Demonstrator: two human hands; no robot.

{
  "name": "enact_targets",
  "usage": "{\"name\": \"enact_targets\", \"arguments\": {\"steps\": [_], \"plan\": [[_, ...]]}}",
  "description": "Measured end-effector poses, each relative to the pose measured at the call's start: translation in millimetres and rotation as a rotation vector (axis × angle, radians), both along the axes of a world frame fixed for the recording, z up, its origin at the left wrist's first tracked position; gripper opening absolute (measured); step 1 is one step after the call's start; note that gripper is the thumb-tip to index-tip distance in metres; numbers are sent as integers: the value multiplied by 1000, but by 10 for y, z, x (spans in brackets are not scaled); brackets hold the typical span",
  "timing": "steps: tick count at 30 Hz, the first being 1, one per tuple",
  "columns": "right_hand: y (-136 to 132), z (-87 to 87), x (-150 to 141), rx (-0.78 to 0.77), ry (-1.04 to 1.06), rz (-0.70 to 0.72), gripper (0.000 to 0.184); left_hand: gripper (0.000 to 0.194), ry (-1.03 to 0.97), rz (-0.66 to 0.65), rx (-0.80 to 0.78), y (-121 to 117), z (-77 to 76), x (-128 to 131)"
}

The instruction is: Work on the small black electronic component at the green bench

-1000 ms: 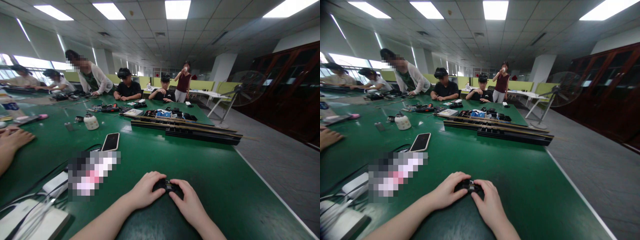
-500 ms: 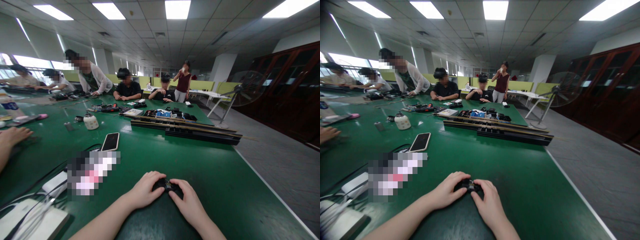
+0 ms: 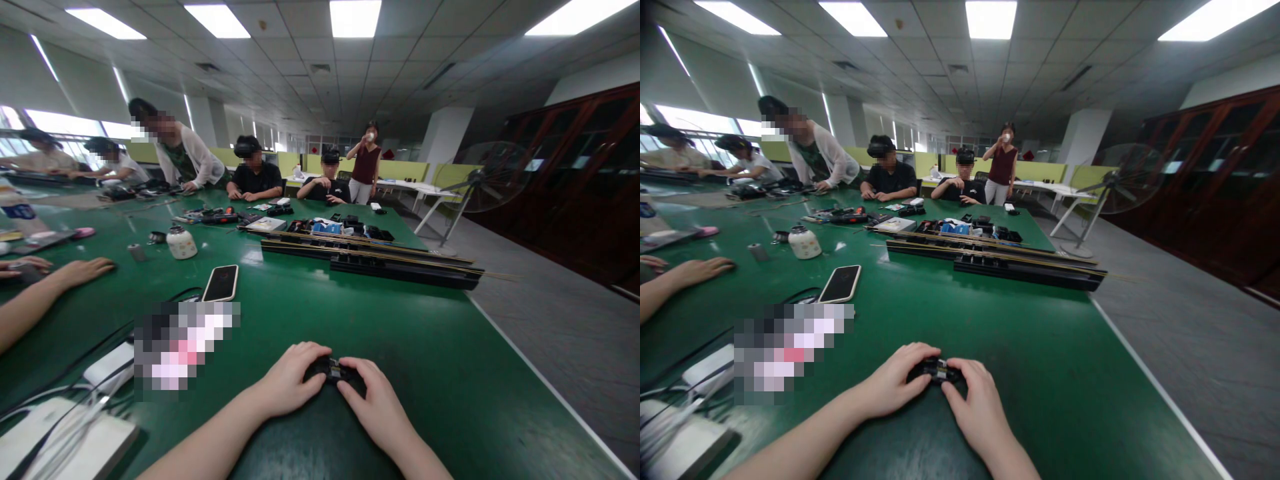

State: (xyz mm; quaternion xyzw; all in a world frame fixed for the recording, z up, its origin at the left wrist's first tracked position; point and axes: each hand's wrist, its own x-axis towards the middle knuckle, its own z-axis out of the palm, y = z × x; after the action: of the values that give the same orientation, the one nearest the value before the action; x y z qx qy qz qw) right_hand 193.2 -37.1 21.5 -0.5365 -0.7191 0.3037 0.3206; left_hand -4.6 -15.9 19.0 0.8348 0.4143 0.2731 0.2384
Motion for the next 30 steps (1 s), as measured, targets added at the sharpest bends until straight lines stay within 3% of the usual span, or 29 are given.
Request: {"name": "enact_targets", "arguments": {"steps": [19,30], "plan": [[-10,22,4,-14,-42,17,22,47,6,-48,-24,-26,72,-10],[-7,25,3,-7,-60,30,20,48,61,-27,17,-12,0,-5]]}}
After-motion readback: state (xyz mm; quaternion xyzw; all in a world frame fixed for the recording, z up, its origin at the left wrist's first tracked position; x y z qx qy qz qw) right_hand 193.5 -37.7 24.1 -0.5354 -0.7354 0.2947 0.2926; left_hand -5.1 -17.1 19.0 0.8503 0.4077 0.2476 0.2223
